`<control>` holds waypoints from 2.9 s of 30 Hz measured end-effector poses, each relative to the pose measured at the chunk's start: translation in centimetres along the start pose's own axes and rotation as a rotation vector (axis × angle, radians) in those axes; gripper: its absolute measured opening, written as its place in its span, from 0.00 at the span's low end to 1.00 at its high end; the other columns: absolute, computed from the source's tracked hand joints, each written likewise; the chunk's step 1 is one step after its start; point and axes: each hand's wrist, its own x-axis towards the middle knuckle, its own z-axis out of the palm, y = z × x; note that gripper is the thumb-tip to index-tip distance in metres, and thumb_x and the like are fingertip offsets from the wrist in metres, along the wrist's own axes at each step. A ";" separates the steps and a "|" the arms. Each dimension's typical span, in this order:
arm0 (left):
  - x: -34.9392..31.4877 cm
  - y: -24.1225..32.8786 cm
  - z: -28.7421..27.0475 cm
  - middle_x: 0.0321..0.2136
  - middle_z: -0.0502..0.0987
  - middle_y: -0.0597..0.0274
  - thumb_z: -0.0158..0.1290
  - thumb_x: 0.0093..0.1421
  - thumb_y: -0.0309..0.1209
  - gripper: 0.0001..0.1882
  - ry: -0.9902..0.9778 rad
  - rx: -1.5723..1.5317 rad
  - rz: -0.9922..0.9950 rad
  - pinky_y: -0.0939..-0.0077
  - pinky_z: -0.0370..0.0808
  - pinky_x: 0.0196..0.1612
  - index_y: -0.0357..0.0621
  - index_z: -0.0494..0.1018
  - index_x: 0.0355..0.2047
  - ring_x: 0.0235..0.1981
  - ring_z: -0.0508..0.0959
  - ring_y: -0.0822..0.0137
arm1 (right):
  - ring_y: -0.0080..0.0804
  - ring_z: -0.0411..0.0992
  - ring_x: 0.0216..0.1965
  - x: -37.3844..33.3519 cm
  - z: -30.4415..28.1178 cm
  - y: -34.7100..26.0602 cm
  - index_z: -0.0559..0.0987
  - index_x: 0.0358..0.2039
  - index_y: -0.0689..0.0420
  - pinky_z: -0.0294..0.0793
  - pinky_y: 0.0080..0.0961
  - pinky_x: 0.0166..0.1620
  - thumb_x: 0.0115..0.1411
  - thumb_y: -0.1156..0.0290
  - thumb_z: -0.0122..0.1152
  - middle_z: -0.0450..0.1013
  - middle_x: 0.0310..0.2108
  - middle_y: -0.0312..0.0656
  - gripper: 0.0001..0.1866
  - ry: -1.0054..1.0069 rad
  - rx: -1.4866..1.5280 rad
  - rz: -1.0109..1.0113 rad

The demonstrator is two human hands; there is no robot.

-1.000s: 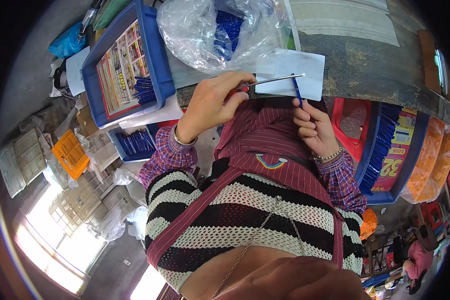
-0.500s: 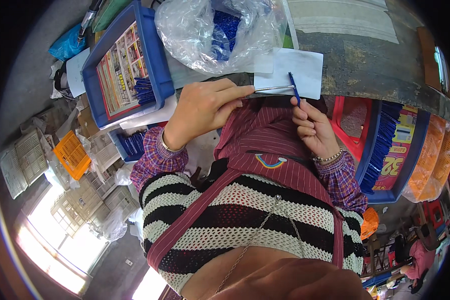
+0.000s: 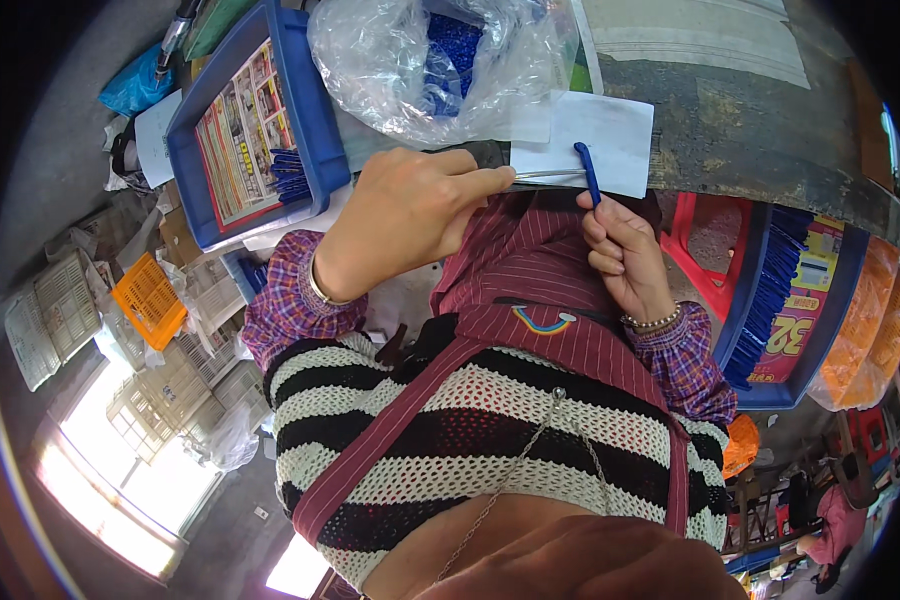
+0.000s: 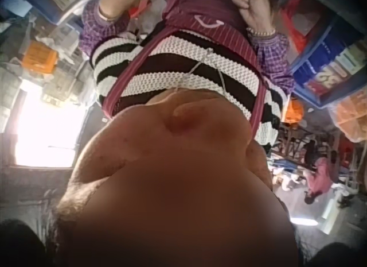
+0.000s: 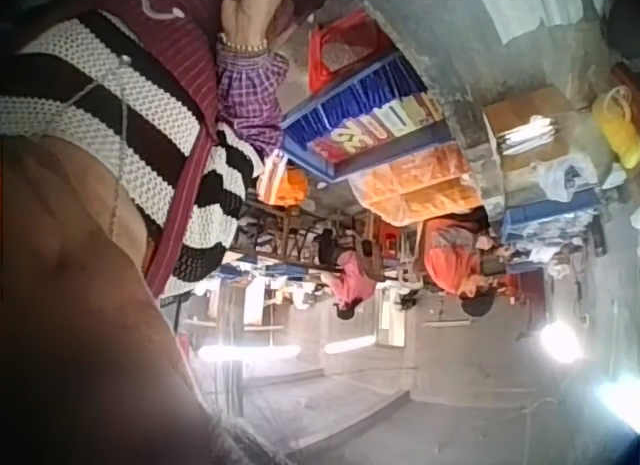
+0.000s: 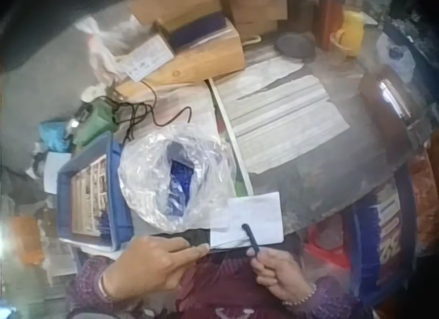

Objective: Assembling small plastic pen components, specifically fitting clips onto barrels using a small metal tool.

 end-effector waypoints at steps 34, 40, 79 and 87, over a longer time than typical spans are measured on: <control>4.6 2.2 6.2 0.34 0.74 0.53 0.48 0.54 0.14 0.07 0.571 -1.141 0.481 0.69 0.74 0.44 0.35 0.69 0.34 0.37 0.77 0.56 | 0.09 0.54 0.16 1.0 0.4 1.2 0.75 0.42 0.65 0.53 0.10 0.17 0.63 0.70 0.53 0.67 0.22 0.31 0.12 0.181 -0.355 -0.248; 5.3 0.4 10.2 0.27 0.71 0.57 0.52 0.49 0.14 0.09 0.387 -0.947 0.221 0.74 0.72 0.32 0.38 0.68 0.31 0.28 0.75 0.62 | 0.10 0.55 0.15 0.5 0.3 1.6 0.75 0.42 0.64 0.53 0.10 0.16 0.63 0.70 0.53 0.68 0.22 0.32 0.12 0.200 -0.371 -0.220; 4.6 0.2 9.5 0.25 0.73 0.68 0.52 0.59 0.25 0.09 0.345 -1.225 -0.217 0.89 0.60 0.20 0.38 0.72 0.41 0.19 0.66 0.84 | 0.12 0.51 0.14 -1.1 0.0 -0.8 0.69 0.45 0.67 0.52 0.09 0.16 0.66 0.67 0.44 0.59 0.18 0.31 0.15 -0.205 -0.025 0.074; 4.8 0.7 9.0 0.28 0.76 0.68 0.52 0.57 0.23 0.08 0.285 -1.199 -0.186 0.90 0.62 0.22 0.37 0.73 0.38 0.19 0.66 0.85 | 0.11 0.52 0.14 -1.1 -0.1 -0.4 0.70 0.45 0.67 0.52 0.09 0.17 0.66 0.67 0.43 0.61 0.19 0.32 0.15 -0.209 -0.028 0.098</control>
